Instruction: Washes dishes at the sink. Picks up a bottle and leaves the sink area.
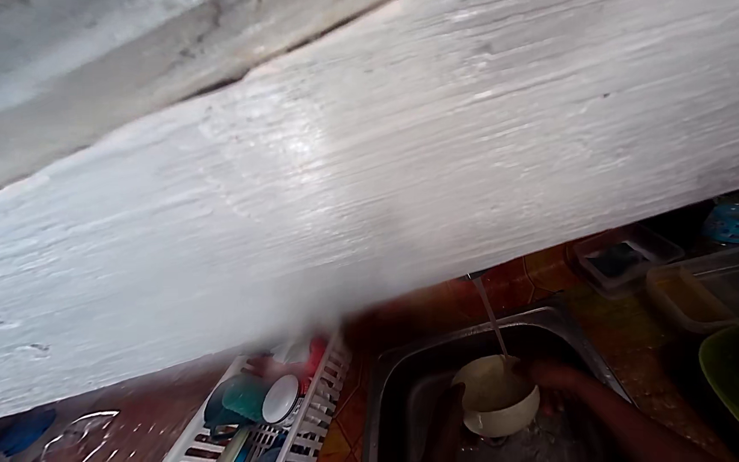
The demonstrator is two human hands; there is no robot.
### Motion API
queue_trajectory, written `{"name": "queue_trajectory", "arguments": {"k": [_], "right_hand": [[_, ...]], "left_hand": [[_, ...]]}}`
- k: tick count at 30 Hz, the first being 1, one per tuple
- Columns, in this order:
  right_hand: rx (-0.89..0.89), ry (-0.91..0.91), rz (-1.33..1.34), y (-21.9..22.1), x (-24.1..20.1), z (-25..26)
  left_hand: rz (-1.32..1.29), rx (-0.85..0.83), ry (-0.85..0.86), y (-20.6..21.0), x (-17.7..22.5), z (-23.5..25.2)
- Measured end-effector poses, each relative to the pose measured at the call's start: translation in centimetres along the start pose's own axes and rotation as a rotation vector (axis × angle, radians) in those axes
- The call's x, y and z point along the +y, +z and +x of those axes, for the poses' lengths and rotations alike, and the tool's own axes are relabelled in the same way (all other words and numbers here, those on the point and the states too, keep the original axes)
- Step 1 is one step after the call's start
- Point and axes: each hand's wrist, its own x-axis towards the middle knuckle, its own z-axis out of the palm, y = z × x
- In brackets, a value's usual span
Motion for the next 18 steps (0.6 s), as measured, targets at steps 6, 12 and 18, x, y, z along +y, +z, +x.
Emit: {"name": "queue_trajectory", "arguments": {"k": [6,12,18], "right_hand": [[0.222,-0.155,-0.427,-1.7,-2.1,-4.4],[0.43,-0.521,-0.224,-1.1,1.2,-3.3],[0.449,-0.647,0.154,0.7,3.0,-1.9]], "left_hand": [[-0.33,-0.263,-0.091,2.5,-3.6,0.4],[-0.024,-0.057,0.347,2.8,-4.0,1.1],[0.418,0.167,0.878,1.8,-2.6,-0.2]]}}
